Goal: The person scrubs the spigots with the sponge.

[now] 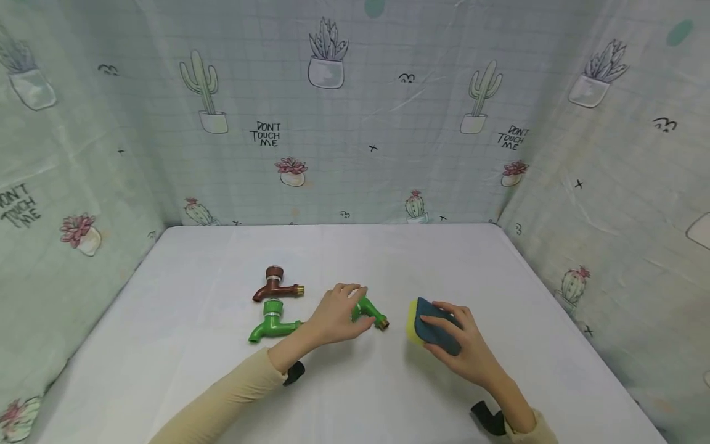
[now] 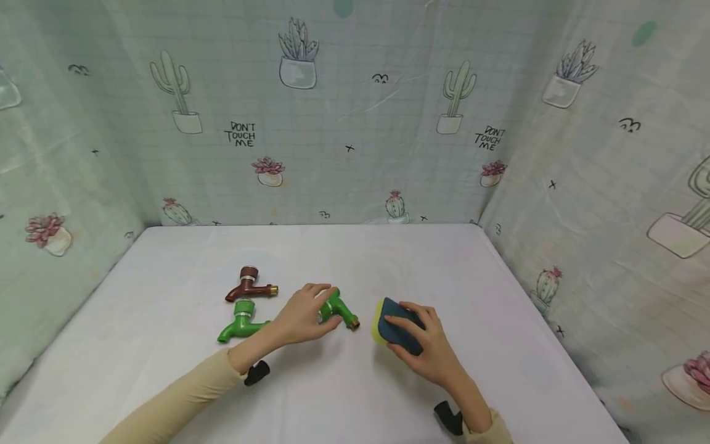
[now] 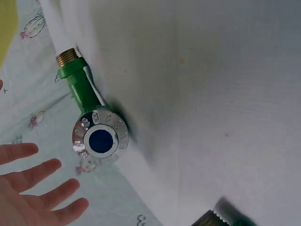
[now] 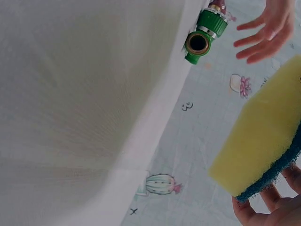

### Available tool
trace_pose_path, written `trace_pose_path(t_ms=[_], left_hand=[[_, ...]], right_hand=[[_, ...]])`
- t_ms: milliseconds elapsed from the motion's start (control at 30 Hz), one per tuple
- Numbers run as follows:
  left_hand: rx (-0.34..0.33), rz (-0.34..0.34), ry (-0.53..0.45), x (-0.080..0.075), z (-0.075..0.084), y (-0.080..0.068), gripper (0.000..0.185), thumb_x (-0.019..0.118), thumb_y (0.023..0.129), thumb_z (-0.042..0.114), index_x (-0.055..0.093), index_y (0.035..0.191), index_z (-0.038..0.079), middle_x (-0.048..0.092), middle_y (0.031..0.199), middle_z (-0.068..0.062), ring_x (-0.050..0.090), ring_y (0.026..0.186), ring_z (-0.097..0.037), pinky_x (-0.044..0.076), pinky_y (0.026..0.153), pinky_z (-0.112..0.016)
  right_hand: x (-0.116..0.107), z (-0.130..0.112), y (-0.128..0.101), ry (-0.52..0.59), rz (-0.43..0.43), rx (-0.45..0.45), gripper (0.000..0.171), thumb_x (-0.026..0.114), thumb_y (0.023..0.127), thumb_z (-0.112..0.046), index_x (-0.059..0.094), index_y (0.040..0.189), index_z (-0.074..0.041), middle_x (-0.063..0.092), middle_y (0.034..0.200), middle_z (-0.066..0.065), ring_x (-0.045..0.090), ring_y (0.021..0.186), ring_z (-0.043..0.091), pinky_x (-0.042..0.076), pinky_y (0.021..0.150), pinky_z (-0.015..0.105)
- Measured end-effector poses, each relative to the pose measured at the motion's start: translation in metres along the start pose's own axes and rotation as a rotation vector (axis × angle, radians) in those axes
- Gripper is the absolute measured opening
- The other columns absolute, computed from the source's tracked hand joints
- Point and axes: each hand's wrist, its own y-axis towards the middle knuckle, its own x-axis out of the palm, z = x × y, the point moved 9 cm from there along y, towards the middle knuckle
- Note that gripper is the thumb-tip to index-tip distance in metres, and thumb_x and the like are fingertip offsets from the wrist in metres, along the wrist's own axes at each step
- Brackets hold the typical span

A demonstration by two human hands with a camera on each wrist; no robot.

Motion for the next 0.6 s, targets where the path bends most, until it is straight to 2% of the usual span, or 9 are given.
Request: trace_pose_path(t_ms=[167,333,467,600], left_hand=[[0.048,-0.131,0.199,0.028,0.005,0.013,0.073,0.046,0.08,0.063,0.042,0.132,0.013,0.047,0.127,-0.02,0.045,0.113,-0.04,0.041,0.085,-0.057],[0.023,-0.268,0.304,0.048,0.003,0.019,0.081,0.036,0.078,0.072,0.033,0.138,0.017,0.04,0.132,-0.027,0.037,0.121,-0.047,0.031,0.092,-0.065],[0.005,-0.323,0.33,0.059,0.001,0.02,0.082,0.034,0.078,0.073,0.031,0.139,0.019,0.039,0.132,-0.029,0.035,0.122,-0.047,0.028,0.094,-0.067],[-0.003,-0.319,0.354,0.066,0.0,0.022,0.084,0.033,0.077,0.074,0.031,0.139,0.018,0.041,0.13,-0.029,0.037,0.121,-0.047,0.029,0.094,-0.066]], right_hand=[[-0.001,0.002,-0.001,-0.012,-0.015,0.02,0.052,0.077,0.067,-0.018,0.058,0.116,-0.024,0.045,0.128,0.011,0.036,0.112,0.019,0.043,0.082,0.041],[-0.002,0.001,0.0,-0.019,-0.022,0.02,0.052,0.077,0.067,-0.018,0.058,0.116,-0.024,0.045,0.128,0.011,0.036,0.112,0.019,0.043,0.082,0.041],[-0.003,0.0,0.001,-0.02,-0.026,0.012,0.052,0.077,0.068,-0.018,0.058,0.116,-0.024,0.045,0.127,0.011,0.037,0.111,0.02,0.044,0.082,0.042],[-0.003,-0.001,0.001,-0.018,-0.028,0.009,0.053,0.077,0.068,-0.018,0.057,0.116,-0.024,0.045,0.127,0.012,0.037,0.111,0.02,0.045,0.081,0.043]])
